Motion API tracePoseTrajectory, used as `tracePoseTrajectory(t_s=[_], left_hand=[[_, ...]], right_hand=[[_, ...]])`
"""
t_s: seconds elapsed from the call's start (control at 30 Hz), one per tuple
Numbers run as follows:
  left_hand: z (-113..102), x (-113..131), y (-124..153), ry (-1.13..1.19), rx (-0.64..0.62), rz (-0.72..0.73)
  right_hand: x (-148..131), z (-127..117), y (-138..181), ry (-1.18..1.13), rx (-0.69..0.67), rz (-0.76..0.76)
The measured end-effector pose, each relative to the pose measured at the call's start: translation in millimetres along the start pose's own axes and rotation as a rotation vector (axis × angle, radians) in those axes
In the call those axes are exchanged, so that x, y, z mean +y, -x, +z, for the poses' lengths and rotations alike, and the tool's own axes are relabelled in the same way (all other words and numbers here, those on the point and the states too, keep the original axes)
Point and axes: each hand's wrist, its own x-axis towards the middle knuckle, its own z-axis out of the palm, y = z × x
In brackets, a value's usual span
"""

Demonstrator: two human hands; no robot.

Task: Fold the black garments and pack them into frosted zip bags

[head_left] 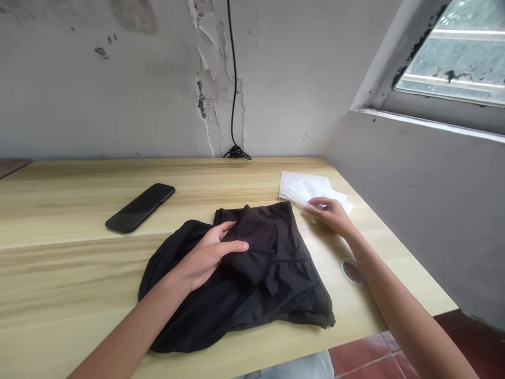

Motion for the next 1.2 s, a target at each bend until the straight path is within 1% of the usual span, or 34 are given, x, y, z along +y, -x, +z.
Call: tracePoseTrajectory(t_s=[0.07, 0.1, 0.17, 0.23, 0.3, 0.37, 0.43, 0.47, 0.5, 0.53, 0.57, 0.6, 0.63, 0.67, 0.73, 0.8, 0.83, 0.87, 0.93, 1.0, 1.1, 1.2], left_hand=[[0.3, -2.7, 1.0, -0.025, -0.081, -0.057], [0.5, -4.4, 1.8, -0.047, -0.136, -0.054], [1.1, -7.5, 4.0, -0.096, -0.209, 0.011], [1.3, -10.3, 5.8, -0.136, -0.212, 0.096], [0.1, -13.3, 6.1, -0.166, -0.181, 0.157], [-2.4, -16.6, 4.5, -0.176, -0.124, 0.196], [-5.3, -18.7, 2.8, -0.133, -0.065, 0.214], [-6.4, -18.6, 2.8, -0.076, -0.067, 0.204], [-6.9, -17.5, 3.5, 0.002, -0.1, 0.179], [-6.8, -15.7, 5.1, 0.094, -0.152, 0.144], [-5.8, -13.3, 7.3, 0.189, -0.206, 0.106], [-3.8, -10.7, 9.8, 0.277, -0.248, 0.069], [-1.1, -8.4, 12.1, 0.34, -0.264, 0.035], [2.2, -6.7, 13.7, 0.372, -0.249, 0.003], [8.9, -6.1, 14.2, 0.358, -0.164, -0.053], [13.5, -8.8, 11.1, 0.296, -0.09, -0.086], [14.3, -10.7, 8.8, 0.27, -0.067, -0.085], [14.3, -12.7, 6.4, 0.249, -0.052, -0.074], [12.7, -16.0, 2.6, 0.203, -0.034, -0.04], [11.2, -17.6, 0.5, 0.128, -0.038, 0.002], [12.5, -17.5, 0.0, -0.029, -0.056, 0.086], [17.0, -17.4, -0.4, -0.18, -0.075, 0.191]], right_hand=[[-1.5, -3.5, 2.2, -0.105, -0.053, 0.064], [-2.3, -4.7, 3.4, -0.161, -0.067, 0.102], [-4.0, -5.3, 5.3, -0.229, -0.055, 0.16], [-6.2, -4.0, 6.8, -0.235, -0.005, 0.185], [-10.7, -1.9, 8.2, -0.217, 0.067, 0.174], [-20.6, 1.7, 10.4, -0.197, 0.186, 0.098], [-37.0, 8.5, 14.9, -0.175, 0.321, -0.073], [-47.3, 13.9, 18.5, -0.165, 0.358, -0.186], [-58.2, 20.5, 22.9, -0.154, 0.355, -0.298], [-69.1, 28.3, 28.3, -0.148, 0.31, -0.385], [-79.3, 36.7, 34.3, -0.153, 0.228, -0.436], [-88.5, 45.2, 40.6, -0.168, 0.15, -0.448], [-96.2, 53.0, 46.9, -0.18, 0.048, -0.446], [-102.3, 59.6, 52.7, -0.209, -0.037, -0.43], [-110.2, 67.6, 61.5, -0.267, -0.18, -0.364], [-114.0, 68.9, 65.2, -0.325, -0.266, -0.26], [-115.1, 67.7, 65.3, -0.352, -0.285, -0.197], [-116.0, 65.9, 64.4, -0.38, -0.284, -0.131], [-117.8, 61.6, 61.8, -0.438, -0.229, -0.017], [-120.3, 58.2, 60.4, -0.469, -0.149, 0.037], [-125.3, 56.0, 62.9, -0.475, -0.048, 0.01], [-130.7, 57.1, 69.0, -0.473, 0.083, -0.04]])
